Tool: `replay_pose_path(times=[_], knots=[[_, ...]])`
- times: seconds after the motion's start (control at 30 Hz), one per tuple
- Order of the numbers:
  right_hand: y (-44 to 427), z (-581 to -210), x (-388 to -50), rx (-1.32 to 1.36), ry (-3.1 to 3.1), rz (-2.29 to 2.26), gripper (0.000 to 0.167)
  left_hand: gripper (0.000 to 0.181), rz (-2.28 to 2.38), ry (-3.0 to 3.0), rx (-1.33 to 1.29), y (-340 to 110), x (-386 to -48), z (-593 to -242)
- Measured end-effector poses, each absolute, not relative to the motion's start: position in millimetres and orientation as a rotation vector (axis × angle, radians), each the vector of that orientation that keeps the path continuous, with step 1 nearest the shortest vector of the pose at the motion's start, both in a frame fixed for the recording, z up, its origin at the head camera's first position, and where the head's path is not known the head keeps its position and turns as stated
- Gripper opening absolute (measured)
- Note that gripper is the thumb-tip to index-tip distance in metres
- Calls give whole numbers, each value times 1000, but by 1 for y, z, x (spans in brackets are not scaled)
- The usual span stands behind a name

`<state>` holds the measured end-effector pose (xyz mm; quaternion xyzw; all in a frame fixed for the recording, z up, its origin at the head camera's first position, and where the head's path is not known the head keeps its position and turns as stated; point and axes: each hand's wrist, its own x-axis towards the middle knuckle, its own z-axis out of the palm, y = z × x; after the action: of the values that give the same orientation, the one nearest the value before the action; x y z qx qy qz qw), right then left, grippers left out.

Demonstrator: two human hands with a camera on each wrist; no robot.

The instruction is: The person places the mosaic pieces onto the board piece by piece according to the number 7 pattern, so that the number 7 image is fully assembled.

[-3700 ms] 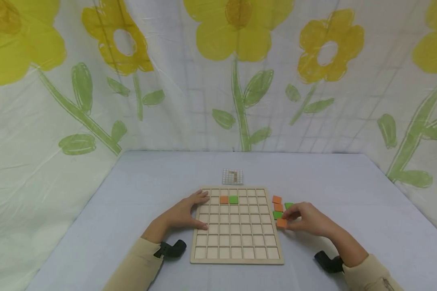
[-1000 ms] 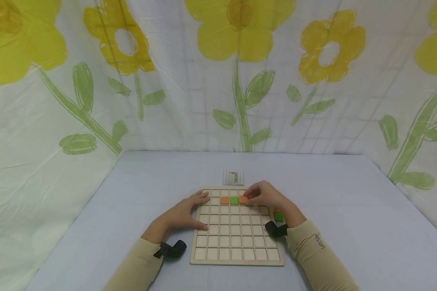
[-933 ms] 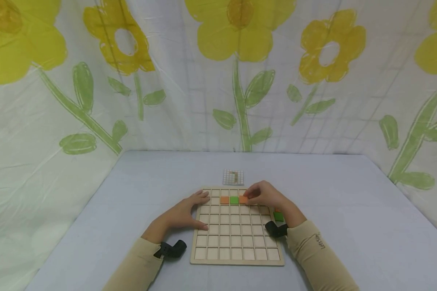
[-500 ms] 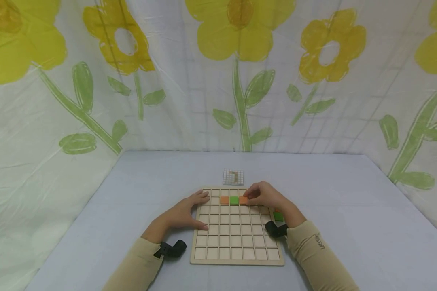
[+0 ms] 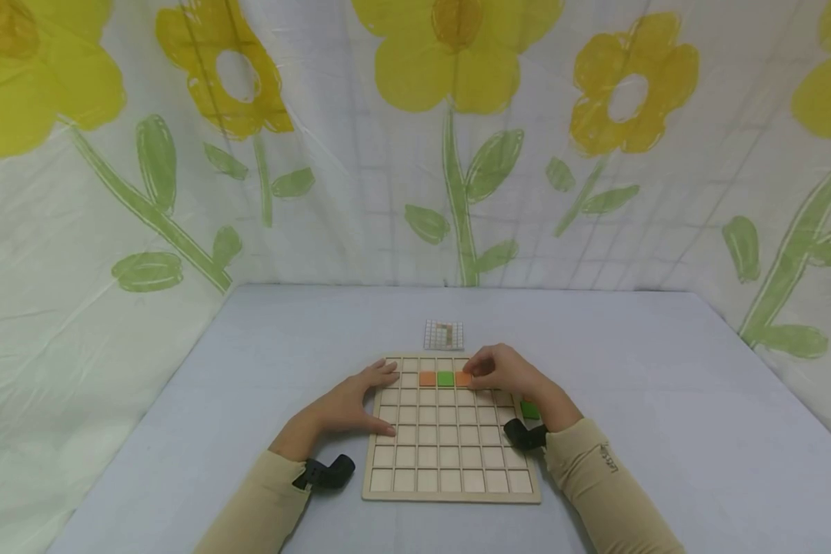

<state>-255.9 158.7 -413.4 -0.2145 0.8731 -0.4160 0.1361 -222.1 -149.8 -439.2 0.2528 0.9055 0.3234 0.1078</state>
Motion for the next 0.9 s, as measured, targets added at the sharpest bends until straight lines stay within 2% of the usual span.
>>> replay_pose_path(times=[0.37, 0.9], knots=[[164, -406, -259, -597, 2511, -1183, 32, 95, 954, 2666, 743, -150, -222, -439], [189, -397, -250, -630, 2596, -1078, 33, 94, 955, 2665, 752, -151, -222, -441]])
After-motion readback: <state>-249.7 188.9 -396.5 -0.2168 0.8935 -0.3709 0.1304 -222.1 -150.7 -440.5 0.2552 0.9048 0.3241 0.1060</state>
